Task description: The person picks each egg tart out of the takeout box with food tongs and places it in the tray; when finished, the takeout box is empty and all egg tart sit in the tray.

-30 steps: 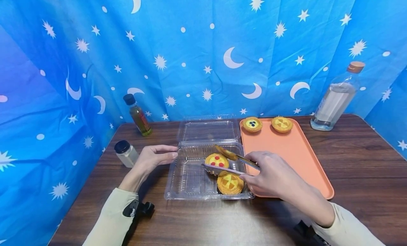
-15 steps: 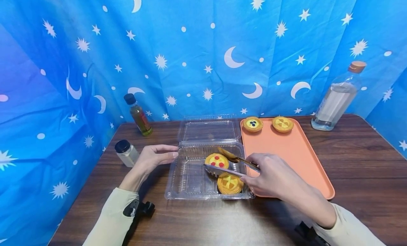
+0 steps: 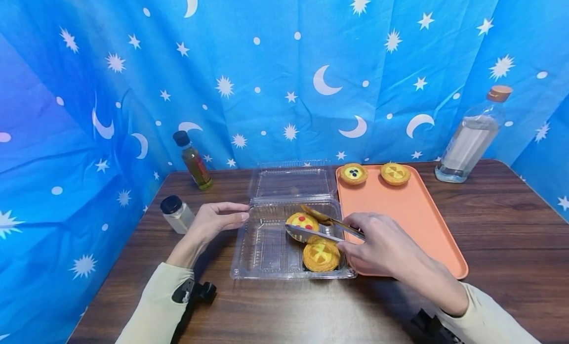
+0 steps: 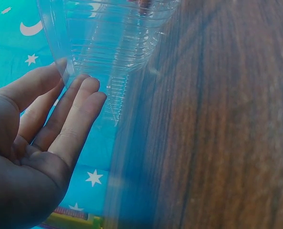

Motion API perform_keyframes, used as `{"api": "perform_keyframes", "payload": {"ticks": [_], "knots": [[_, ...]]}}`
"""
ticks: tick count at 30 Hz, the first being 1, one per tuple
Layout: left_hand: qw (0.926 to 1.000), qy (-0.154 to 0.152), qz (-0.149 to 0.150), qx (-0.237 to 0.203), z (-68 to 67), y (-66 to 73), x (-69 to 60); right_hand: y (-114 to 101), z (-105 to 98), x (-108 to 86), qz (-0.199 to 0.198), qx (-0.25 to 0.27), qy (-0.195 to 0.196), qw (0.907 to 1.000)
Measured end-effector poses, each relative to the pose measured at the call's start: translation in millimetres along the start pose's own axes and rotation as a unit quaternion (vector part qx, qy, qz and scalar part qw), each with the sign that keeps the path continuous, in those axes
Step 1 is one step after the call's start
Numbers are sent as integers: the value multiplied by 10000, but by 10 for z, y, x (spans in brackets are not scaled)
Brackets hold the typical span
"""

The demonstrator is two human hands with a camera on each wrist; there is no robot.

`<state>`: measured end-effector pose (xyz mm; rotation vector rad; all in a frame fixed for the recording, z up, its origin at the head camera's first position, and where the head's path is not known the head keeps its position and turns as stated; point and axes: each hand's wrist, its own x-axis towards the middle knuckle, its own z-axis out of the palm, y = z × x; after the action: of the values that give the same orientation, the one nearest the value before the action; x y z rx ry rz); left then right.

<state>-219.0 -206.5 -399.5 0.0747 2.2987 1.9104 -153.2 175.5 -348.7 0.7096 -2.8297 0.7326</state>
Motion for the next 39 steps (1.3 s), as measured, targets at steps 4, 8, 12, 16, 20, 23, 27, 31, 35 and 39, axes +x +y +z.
{"api": "perform_keyframes", "payload": {"ticks": [4,8,12,16,20,23,27,31,35,39], "knots": [[10000,-29,53,-35,-7,14,-1,2,-10,-4,-112,-30,171,9998],[10000,-42,75,-35,-13,19,-5,2,-23,-14,-207,-40,331,9992],[10000,4,33,-51,-5,18,-4,10,-51,-27,-292,-91,463,9985],[10000,23,-17,-94,12,20,6,22,-101,-41,-310,-39,513,9982],[9999,-29,-8,-145,25,22,13,35,-167,-56,-279,1,574,9980],[9998,-33,-7,-209,28,25,16,50,-221,-68,-281,-19,671,9973],[9997,-21,8,-240,25,26,15,78,-295,-92,-203,-13,743,9970],[9997,-17,20,-224,19,18,14,128,-364,-127,-207,-50,827,9963],[9997,-15,22,-224,12,8,13,189,-415,-156,-330,-147,1002,9943],[9997,-42,49,-218,2,3,3,241,-439,-184,-420,-245,1206,9915]]}}
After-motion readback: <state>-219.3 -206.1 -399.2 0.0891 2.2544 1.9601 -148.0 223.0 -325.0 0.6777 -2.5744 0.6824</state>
